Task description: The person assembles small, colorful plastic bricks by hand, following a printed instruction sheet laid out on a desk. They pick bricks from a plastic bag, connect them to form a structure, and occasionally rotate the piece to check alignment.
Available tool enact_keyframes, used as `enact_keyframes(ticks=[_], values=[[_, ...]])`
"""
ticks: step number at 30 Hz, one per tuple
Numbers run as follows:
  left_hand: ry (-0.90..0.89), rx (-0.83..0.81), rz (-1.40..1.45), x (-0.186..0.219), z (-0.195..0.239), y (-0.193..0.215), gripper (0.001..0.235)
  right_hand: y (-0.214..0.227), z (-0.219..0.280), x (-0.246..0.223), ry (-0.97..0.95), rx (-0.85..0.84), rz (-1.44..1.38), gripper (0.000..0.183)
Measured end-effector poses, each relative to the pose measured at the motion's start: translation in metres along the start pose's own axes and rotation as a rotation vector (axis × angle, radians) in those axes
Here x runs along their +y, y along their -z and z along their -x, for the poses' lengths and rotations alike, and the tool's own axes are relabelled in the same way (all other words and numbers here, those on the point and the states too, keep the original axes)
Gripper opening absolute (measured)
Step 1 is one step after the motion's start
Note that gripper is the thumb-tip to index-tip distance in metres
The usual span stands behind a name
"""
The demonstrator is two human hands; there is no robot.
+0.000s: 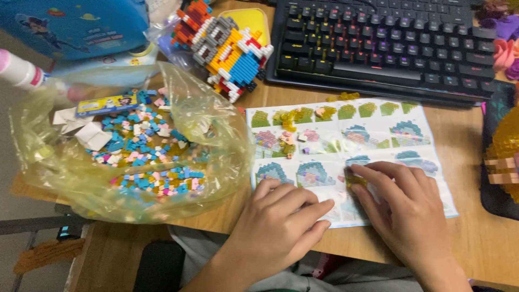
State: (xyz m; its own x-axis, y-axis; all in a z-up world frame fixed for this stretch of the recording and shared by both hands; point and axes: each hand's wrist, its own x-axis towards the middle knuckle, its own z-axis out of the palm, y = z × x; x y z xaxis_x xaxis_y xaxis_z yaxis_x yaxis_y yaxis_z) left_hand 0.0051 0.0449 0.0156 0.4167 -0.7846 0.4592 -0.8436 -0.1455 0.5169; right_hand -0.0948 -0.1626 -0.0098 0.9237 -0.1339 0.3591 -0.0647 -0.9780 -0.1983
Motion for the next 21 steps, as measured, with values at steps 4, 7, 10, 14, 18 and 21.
enact_keyframes(ticks=[4,7,10,14,18,21], values=[[0.035,0.033,0.049,-0.009,0.022,0.06,0.008,-0.006,0.009,-0.017,0.084,0.068,0.182,0.033],[0.063,0.191,-0.157,-0.025,0.038,0.093,0.008,-0.008,0.012,-0.027,0.115,-0.088,0.12,0.058],[0.182,0.33,-0.277,-0.044,0.055,0.112,0.004,-0.015,0.015,-0.031,0.053,-0.201,0.112,0.082],[0.286,0.398,-0.361,-0.063,0.066,0.128,0.005,-0.019,0.018,-0.025,-0.024,-0.315,0.16,0.094],[0.335,0.438,-0.426,-0.077,0.078,0.145,0.005,-0.02,0.015,-0.01,-0.103,-0.254,0.014,0.081],[0.477,0.405,-0.448,-0.087,0.092,0.153,0.007,-0.028,0.001,-0.021,0.001,-0.057,0.045,0.072]])
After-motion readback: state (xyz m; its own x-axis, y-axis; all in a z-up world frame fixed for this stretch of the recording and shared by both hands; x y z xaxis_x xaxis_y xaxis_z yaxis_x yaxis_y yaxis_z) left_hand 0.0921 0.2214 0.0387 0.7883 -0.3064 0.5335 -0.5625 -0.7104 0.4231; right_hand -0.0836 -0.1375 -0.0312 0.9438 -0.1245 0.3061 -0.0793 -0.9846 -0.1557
